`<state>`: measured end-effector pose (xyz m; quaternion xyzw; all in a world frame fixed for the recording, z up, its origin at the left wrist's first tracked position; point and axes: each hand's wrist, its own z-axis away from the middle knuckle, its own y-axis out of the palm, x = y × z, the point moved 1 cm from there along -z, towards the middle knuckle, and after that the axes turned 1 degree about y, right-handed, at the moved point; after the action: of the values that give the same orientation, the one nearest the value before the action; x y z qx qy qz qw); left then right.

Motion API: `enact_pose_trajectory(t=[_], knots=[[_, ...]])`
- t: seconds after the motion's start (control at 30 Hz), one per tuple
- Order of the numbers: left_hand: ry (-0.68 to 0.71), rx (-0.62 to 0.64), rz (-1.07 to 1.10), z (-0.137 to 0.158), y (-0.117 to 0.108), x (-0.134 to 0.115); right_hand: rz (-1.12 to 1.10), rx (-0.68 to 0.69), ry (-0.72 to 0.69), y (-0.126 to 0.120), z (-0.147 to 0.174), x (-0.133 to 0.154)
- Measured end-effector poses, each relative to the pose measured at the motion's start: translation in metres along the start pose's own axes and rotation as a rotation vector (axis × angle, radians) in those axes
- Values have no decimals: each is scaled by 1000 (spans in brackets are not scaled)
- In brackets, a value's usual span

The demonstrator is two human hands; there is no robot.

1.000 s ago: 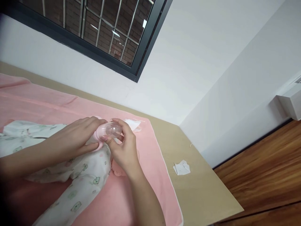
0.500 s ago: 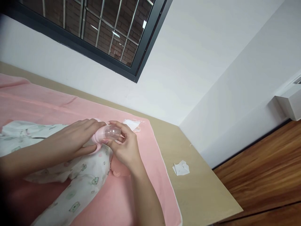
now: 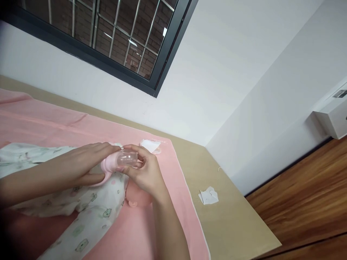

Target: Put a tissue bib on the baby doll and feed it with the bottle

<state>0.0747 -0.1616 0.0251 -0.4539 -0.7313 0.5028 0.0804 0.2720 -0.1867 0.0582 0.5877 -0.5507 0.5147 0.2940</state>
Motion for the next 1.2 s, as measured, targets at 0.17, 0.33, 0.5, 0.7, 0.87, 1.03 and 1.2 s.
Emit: enact_pose_trajectory(t=[0.17, 0.33, 0.5, 0.7, 0.87, 1.03, 1.2], knots=[[-16, 21, 21, 1, -4, 1, 14, -9, -31, 0, -1, 0], [-57, -47, -64, 0, -10, 6, 4, -176, -113, -17, -4, 3], [-184, -66, -106, -4, -23, 9, 188, -545, -129, -79, -17, -25], [-308, -10, -125, -7, -37, 22, 848, -698, 219, -131, -25, -128], [-392, -22, -237, -11, -52, 30, 1027, -614, 530, -143, -12, -186], [-571, -103, -340, -16, -61, 44, 994, -635, 543, -153, -9, -200], [-613, -300, -361, -22, -54, 76, 966, -663, 468, -157, -13, -209]])
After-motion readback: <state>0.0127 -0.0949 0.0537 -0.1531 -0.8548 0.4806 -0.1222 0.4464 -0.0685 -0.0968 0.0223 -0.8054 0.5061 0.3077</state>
